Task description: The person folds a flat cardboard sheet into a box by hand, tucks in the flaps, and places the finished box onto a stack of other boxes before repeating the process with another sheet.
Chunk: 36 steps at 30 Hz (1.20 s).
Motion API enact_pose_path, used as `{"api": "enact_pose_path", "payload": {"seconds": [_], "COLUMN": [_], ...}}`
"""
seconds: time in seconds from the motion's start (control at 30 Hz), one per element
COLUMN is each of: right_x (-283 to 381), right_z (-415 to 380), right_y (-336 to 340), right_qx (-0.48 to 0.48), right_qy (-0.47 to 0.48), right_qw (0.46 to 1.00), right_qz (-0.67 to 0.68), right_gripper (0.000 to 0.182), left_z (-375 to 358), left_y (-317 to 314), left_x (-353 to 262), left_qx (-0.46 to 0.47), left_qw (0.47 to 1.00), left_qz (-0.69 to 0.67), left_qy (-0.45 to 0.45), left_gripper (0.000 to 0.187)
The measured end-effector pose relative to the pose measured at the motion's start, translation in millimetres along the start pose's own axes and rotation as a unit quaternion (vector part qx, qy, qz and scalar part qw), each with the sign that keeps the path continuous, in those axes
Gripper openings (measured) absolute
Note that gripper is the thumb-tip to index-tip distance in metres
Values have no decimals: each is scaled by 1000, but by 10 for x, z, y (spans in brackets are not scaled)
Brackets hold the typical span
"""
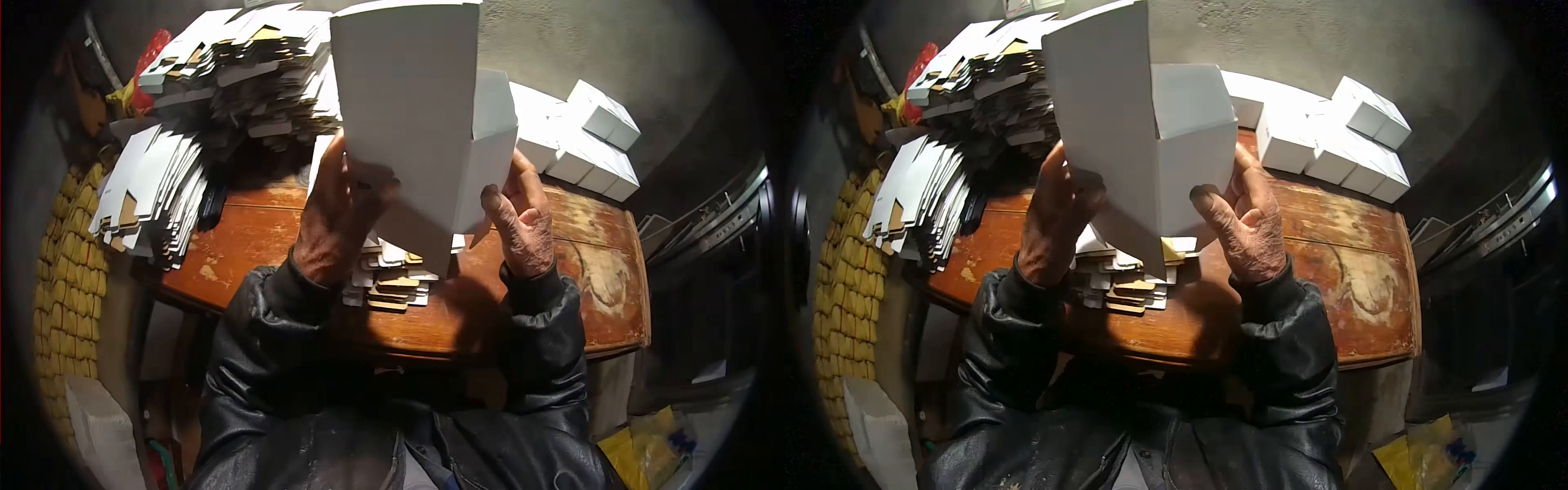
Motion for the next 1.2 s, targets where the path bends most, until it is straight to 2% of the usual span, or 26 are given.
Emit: {"api": "enact_pose_path", "payload": {"seconds": [0.07,0.1,0.17,0.23,0.3,0.37,0.43,0.47,0.57,0.6,0.67,0.7,0.73,0.87,0.93,1.0,1.03,1.1,1.13,1.2], "right_x": [53,79,150,205,302,308,333,380,369,371,363,363,398,434,431,400,342,339,347,386], "right_z": [-6,-27,-92,-154,-238,-284,-334,-368,-386,-404,-455,-477,-490,-539,-605,-624,-632,-637,-636,-643], "right_y": [144,183,215,242,264,321,385,440,583,617,673,691,712,548,409,257,217,177,175,190], "right_qx": [-6,-5,-3,-1,17,39,50,8,24,31,16,8,-9,20,11,11,39,38,52,80], "right_qy": [44,33,27,40,120,113,126,148,195,211,213,215,204,288,293,289,294,298,289,271], "right_qw": [999,999,999,997,993,992,987,982,972,969,960,955,963,902,881,872,859,861,866,874], "right_qz": [-9,13,44,61,-7,-51,-83,-114,-126,-129,-180,-206,-176,-320,-371,-395,-418,-411,-405,-394], "right_gripper": [74,74,73,73,75,80,82,73,57,52,49,47,34,23,21,20,24,22,24,28], "left_z": [10,-27,-11,-26,-60,-88,-72,-104,-134,-145,-173,-180,-185,-161,-71,-41,-53,-70,-51,28], "left_y": [-188,-254,-377,-446,-562,-646,-798,-825,-1043,-1089,-1148,-1166,-1185,-1179,-1133,-1053,-1022,-1011,-1001,-982], "left_x": [22,112,31,44,170,205,61,43,60,107,180,222,258,250,219,146,110,102,124,225], "left_qx": [24,41,53,56,123,136,98,115,156,148,169,181,192,236,176,104,103,104,107,92], "left_qw": [994,983,989,993,988,990,991,993,983,988,985,983,980,957,978,974,950,931,944,982], "left_qz": [-90,-121,-113,-43,-35,15,-83,4,-13,-21,14,22,29,21,64,172,235,268,241,141], "left_qy": [62,129,84,97,83,44,23,-2,-93,-30,-7,15,37,169,88,-103,-176,-223,-200,-87], "left_gripper": [77,80,91,107,113,127,137,150,157,159,156,146,136,70,57,47,50,64,68,51]}}
Point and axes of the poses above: each hand's wrist, its own z-axis towards the middle knuckle, its own y-axis out of the back of the hand, x = y × z, the point moved 8 cm from there along z, towards the middle knuckle, and after that the axes turned 13 degrees about -y, right-handed, at the moved point
